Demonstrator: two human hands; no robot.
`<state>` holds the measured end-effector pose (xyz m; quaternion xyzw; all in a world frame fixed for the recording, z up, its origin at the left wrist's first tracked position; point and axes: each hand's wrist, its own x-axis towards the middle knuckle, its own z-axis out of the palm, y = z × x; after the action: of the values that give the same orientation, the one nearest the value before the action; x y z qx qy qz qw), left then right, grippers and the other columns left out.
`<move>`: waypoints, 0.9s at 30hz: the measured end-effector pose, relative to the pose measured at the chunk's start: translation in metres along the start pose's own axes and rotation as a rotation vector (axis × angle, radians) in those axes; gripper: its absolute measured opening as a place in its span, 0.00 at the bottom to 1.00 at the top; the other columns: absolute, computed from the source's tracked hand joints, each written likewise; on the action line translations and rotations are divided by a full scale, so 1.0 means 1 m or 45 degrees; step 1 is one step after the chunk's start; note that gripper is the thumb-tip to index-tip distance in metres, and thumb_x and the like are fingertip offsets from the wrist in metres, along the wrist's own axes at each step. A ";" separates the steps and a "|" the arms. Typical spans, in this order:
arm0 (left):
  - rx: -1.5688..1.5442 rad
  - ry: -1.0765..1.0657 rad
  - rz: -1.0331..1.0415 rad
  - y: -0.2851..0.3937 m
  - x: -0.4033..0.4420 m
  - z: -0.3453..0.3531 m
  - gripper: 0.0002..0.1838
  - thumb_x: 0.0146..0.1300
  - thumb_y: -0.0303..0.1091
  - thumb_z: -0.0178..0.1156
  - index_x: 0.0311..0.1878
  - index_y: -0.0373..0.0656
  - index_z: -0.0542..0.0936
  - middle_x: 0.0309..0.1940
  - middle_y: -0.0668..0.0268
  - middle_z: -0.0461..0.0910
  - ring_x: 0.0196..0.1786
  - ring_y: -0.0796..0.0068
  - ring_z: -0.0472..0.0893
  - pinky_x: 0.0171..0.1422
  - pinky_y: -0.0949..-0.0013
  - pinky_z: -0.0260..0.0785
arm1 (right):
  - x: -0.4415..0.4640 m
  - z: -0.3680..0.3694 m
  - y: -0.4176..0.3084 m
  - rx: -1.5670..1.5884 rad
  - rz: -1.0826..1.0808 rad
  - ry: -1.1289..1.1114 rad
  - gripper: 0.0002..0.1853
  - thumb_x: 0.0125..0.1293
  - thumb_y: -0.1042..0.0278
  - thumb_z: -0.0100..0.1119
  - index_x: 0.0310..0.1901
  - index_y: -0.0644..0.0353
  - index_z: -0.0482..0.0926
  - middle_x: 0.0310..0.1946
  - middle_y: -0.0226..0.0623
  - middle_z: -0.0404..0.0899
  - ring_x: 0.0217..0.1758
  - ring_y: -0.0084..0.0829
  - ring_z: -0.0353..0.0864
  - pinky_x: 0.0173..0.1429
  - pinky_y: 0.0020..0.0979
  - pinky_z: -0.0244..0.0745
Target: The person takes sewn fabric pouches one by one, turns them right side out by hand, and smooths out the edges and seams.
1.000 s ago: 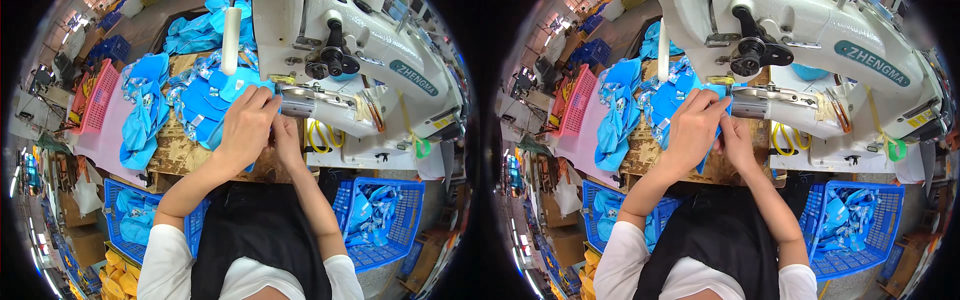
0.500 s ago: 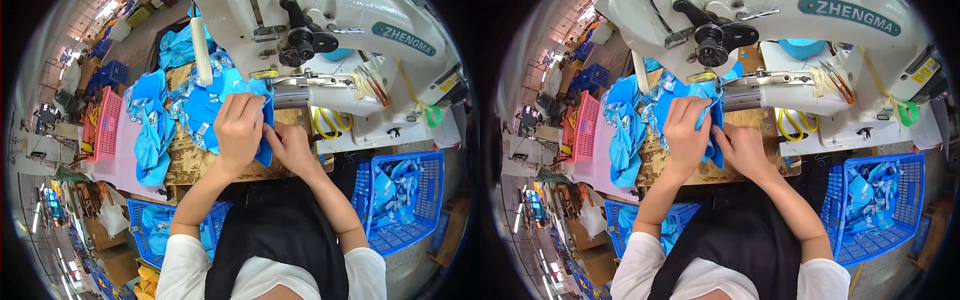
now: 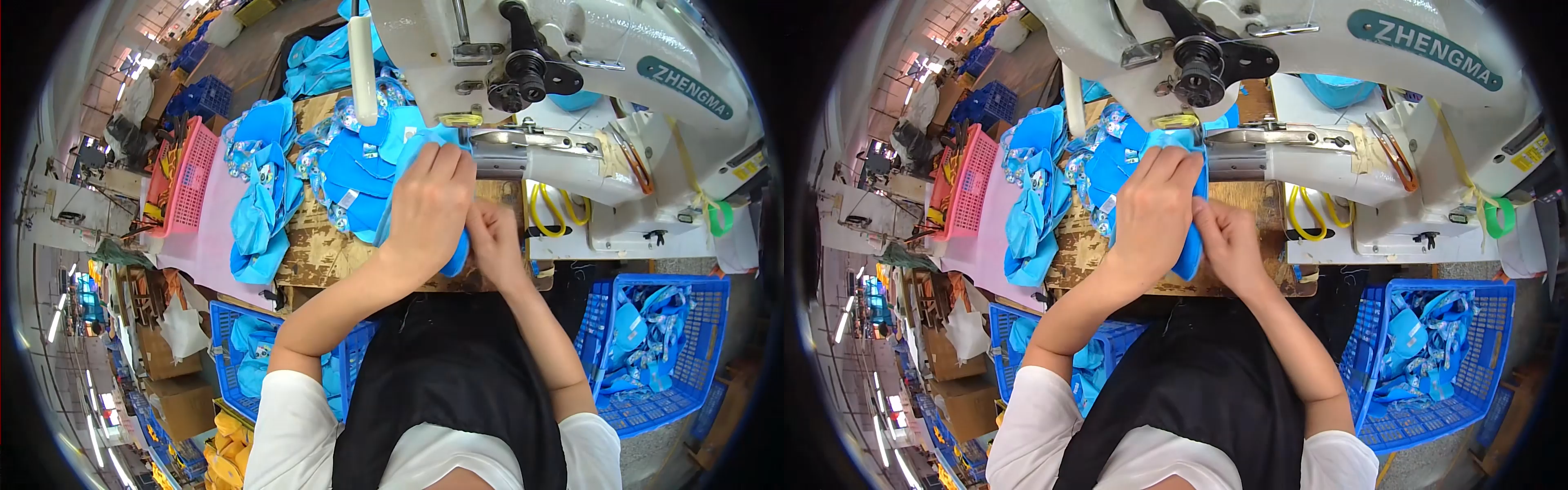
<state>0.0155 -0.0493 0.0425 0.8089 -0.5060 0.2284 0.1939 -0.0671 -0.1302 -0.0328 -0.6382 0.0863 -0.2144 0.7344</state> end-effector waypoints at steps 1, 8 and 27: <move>0.017 -0.044 -0.035 0.000 0.003 -0.002 0.18 0.50 0.20 0.63 0.47 0.36 0.84 0.47 0.61 0.83 0.42 0.61 0.80 0.46 0.66 0.74 | 0.001 -0.002 -0.006 0.051 0.032 -0.009 0.21 0.80 0.65 0.52 0.25 0.62 0.77 0.16 0.22 0.68 0.18 0.15 0.58 0.22 0.23 0.54; -0.185 -0.131 -0.226 0.002 -0.005 -0.017 0.18 0.54 0.21 0.64 0.50 0.38 0.84 0.55 0.62 0.83 0.54 0.59 0.82 0.55 0.63 0.74 | 0.005 -0.004 -0.010 0.176 0.140 0.014 0.21 0.81 0.63 0.50 0.26 0.61 0.77 0.16 0.21 0.67 0.19 0.14 0.58 0.23 0.21 0.54; -0.057 -0.178 -0.138 0.004 -0.008 -0.019 0.17 0.61 0.23 0.60 0.54 0.36 0.84 0.59 0.60 0.82 0.61 0.59 0.81 0.65 0.59 0.68 | 0.010 -0.002 -0.012 -0.006 -0.032 0.027 0.20 0.79 0.65 0.52 0.27 0.65 0.76 0.19 0.22 0.70 0.23 0.15 0.59 0.25 0.21 0.56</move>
<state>0.0051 -0.0350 0.0544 0.8445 -0.4786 0.1490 0.1883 -0.0615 -0.1378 -0.0199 -0.6388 0.0864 -0.2302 0.7290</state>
